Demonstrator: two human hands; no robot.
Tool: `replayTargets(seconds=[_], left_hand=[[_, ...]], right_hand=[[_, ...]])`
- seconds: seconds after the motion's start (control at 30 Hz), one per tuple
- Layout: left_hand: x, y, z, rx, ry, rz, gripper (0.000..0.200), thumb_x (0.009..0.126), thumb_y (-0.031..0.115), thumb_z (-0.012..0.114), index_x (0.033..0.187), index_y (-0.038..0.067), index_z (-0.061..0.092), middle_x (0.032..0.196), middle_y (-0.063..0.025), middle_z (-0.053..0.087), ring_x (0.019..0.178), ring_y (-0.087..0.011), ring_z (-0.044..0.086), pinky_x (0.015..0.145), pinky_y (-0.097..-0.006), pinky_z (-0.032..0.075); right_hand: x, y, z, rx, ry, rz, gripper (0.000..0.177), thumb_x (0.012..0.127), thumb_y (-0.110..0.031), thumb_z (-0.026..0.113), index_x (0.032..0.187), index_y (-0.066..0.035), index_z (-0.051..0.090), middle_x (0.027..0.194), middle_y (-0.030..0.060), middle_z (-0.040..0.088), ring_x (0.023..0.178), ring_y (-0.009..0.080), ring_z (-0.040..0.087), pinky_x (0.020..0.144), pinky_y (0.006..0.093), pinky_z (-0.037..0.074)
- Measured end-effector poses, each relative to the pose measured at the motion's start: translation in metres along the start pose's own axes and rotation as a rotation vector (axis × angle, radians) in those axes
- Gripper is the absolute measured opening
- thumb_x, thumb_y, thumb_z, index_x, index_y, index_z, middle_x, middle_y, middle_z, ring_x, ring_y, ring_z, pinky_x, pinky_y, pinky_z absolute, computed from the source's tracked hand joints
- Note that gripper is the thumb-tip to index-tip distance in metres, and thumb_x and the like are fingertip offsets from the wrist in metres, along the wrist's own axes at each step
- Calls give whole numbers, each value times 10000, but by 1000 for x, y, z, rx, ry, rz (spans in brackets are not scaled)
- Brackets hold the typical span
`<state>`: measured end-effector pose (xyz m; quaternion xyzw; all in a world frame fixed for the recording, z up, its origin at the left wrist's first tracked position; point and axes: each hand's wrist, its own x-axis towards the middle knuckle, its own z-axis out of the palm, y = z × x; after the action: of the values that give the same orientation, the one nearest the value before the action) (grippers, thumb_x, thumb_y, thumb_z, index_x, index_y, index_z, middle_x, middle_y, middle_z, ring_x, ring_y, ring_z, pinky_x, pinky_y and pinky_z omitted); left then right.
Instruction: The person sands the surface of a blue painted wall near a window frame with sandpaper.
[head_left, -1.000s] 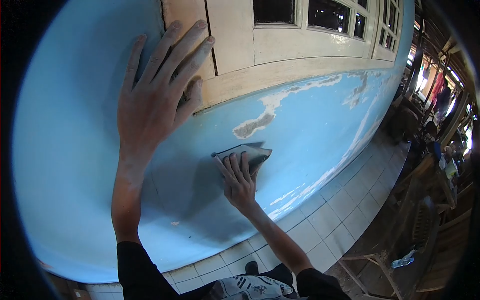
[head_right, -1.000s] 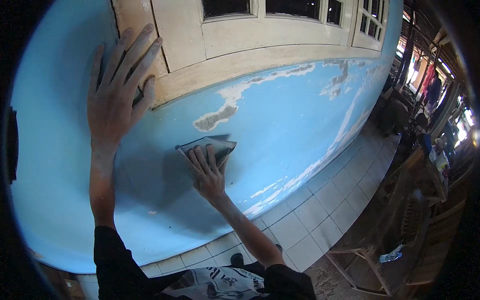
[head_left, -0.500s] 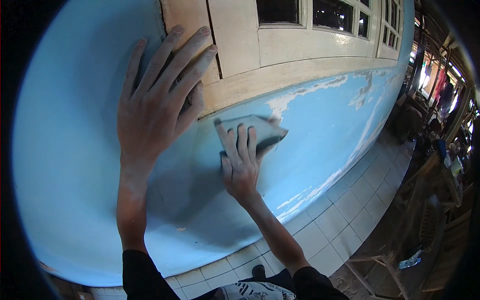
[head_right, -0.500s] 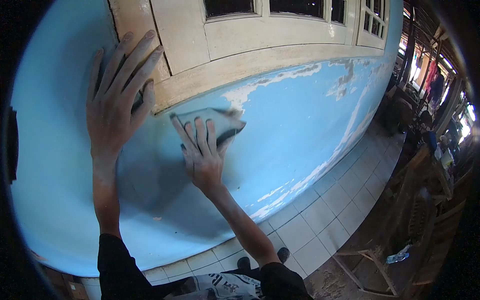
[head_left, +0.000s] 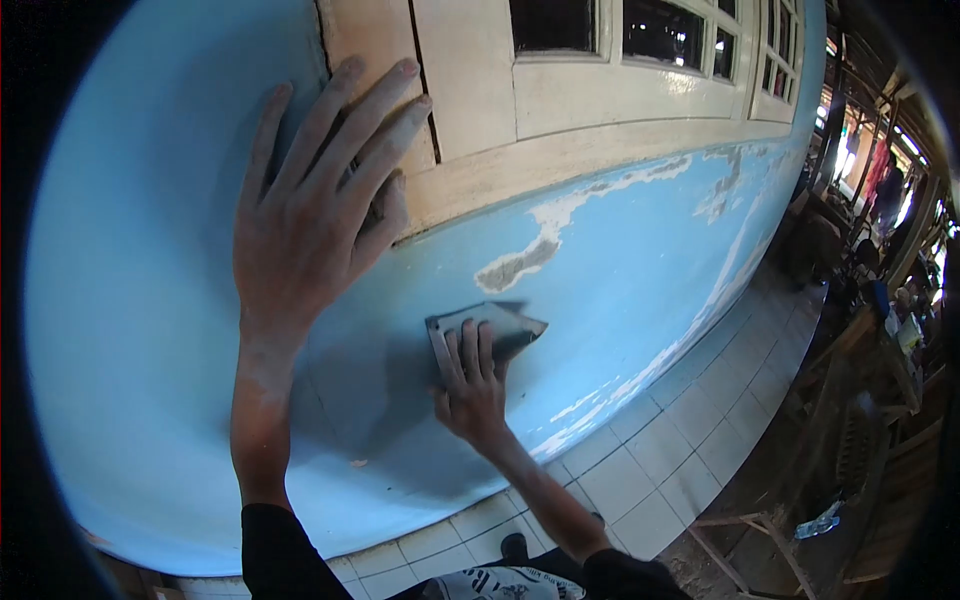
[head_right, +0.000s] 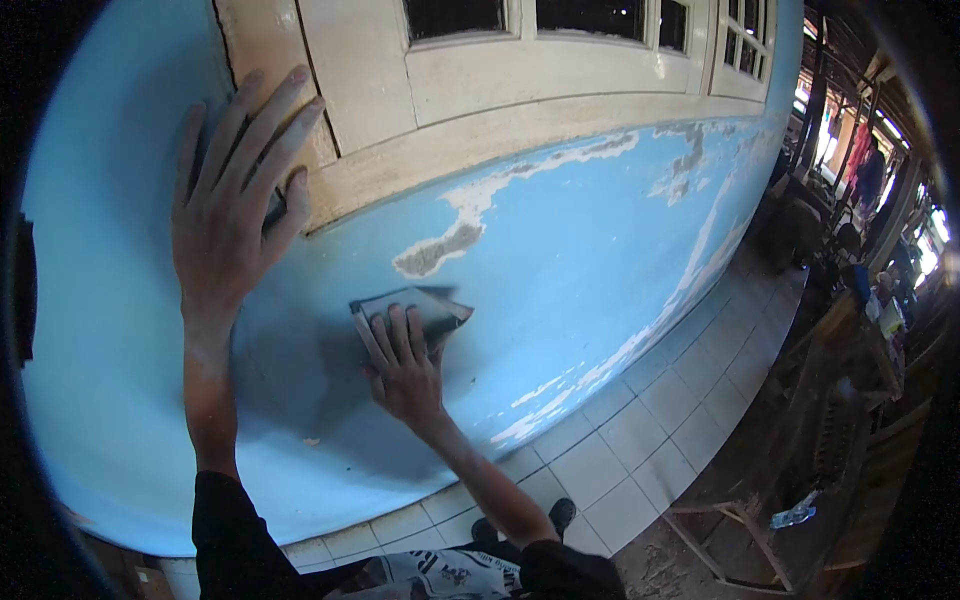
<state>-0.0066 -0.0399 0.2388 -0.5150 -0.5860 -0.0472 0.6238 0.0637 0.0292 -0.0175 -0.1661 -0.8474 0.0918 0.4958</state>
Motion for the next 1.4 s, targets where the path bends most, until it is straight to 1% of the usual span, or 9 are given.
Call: replayTargets(seconds=[0.23,0.33,0.47,0.63,0.8,0.9,1.0,1.17,1.4], left_hand=[[0,2,0,-15,23,-3,436,795,150,576,1223,231,586,1377,93,491,1293,-147,431,1129,-458,290],[3,0,-2,-2,12,-6,429,796,147,573,1217,228,589,1370,93,496,1293,-142,430,1128,-456,294],[0,-1,-1,-2,-26,-1,455,808,155,570,1257,229,562,1398,85,468,1325,-146,389,1142,-464,263],[-1,-2,0,5,-64,-4,488,821,169,570,1303,237,532,1429,76,438,1356,-149,351,1159,-471,224],[-3,-2,1,-28,-44,-1,481,812,158,578,1286,232,549,1419,62,452,1351,-159,359,1157,-477,224],[-2,-1,1,-32,-40,-4,473,806,140,577,1271,222,561,1413,55,461,1344,-166,372,1148,-479,237],[-2,-1,0,-56,-33,-3,469,804,122,572,1264,213,567,1411,54,464,1337,-169,383,1139,-477,252],[-3,-1,0,-48,-33,-6,471,801,114,574,1261,213,569,1405,54,470,1328,-171,396,1136,-472,260],[-3,-1,3,-39,-9,-7,469,799,107,570,1254,219,575,1397,58,480,1323,-173,406,1142,-470,255]], right_hand=[[75,5,-38,118,274,113,642,855,-240,537,1454,-103,349,1489,133,345,1399,342,267,1035,717,66],[13,-10,-21,-80,73,31,574,880,-166,504,1432,-69,381,1459,127,402,1391,317,301,1042,710,57],[42,30,-29,-52,324,67,532,873,-103,476,1397,-35,421,1374,178,487,1359,352,352,1045,719,7],[62,16,-56,79,171,87,694,858,-39,417,1490,-3,130,1537,179,216,1363,450,279,1097,636,128],[72,22,-59,277,226,10,761,827,-1,496,1485,16,113,1531,211,198,1385,439,227,1117,590,165],[85,12,-69,319,186,165,812,809,40,486,1487,11,40,1552,204,115,1371,516,163,1113,623,104],[67,11,-60,237,28,74,809,806,49,481,1494,-12,61,1557,188,119,1383,502,144,1111,629,86],[87,41,-79,397,294,138,771,796,9,504,1489,-23,167,1547,160,196,1393,447,199,1098,644,111],[71,44,-78,92,188,-144,687,718,87,380,1403,50,346,1443,236,376,1358,411,321,1101,611,159]])
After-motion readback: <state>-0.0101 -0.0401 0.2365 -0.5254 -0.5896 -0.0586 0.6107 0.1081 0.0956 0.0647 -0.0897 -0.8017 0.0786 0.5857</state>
